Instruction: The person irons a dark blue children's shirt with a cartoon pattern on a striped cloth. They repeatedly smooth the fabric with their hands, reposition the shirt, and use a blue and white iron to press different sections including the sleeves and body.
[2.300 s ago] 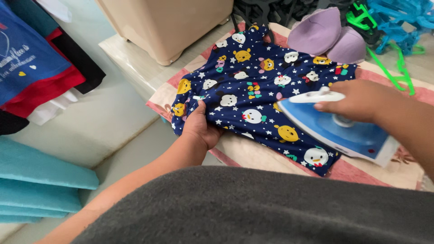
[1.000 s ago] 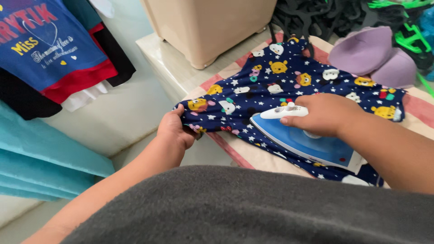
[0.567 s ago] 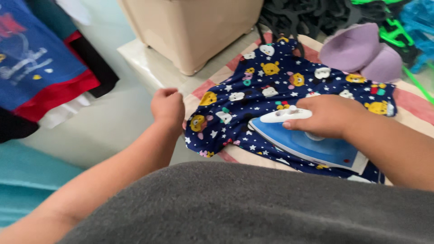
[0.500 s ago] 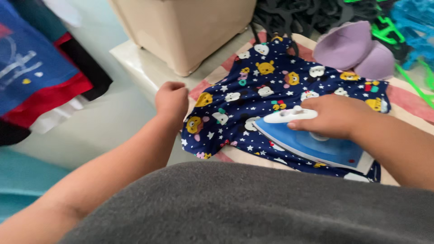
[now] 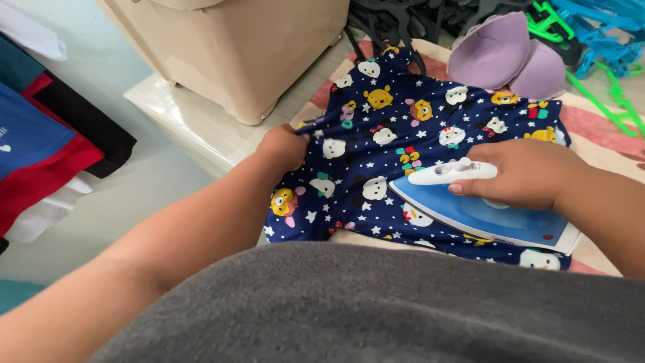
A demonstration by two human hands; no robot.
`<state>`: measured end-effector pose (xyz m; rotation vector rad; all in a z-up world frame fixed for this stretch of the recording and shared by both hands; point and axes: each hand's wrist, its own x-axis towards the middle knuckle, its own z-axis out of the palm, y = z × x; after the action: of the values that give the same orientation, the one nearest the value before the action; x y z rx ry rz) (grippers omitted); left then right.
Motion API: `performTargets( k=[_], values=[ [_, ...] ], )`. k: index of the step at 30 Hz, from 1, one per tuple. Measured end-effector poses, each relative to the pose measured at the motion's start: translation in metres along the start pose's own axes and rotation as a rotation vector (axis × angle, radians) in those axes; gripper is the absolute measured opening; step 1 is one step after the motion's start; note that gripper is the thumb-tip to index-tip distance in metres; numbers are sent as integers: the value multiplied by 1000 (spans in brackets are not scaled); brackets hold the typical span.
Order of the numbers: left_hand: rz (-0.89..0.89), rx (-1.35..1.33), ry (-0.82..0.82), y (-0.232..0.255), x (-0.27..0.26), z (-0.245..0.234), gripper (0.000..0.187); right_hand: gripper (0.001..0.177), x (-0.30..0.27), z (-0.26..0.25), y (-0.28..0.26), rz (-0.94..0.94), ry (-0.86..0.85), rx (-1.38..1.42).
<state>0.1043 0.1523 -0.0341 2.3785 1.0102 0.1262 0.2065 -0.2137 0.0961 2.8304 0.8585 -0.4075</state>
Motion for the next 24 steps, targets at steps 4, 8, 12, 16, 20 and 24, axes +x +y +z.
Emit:
performTargets(
  k=[4,8,12,16,20,24],
  values=[
    [-31,-376,42,-17,-18,-13,40,86,4,-3,-24,1,10,18],
    [-10,-484,-13,-22,-24,-21,36,84,11,-8,-52,-10,19,33],
    [55,-460,5,-26,-19,-19,33,77,17,-16,-83,-30,22,53],
    [72,-479,-35,-32,-12,-15,31,72,22,-23,-115,-54,43,43],
    [133,-399,-14,-35,-5,-11,32,71,29,-27,-143,-27,44,111],
    [144,-404,-32,-36,-3,-11,33,74,36,-33,-157,-71,55,47]
  ],
)
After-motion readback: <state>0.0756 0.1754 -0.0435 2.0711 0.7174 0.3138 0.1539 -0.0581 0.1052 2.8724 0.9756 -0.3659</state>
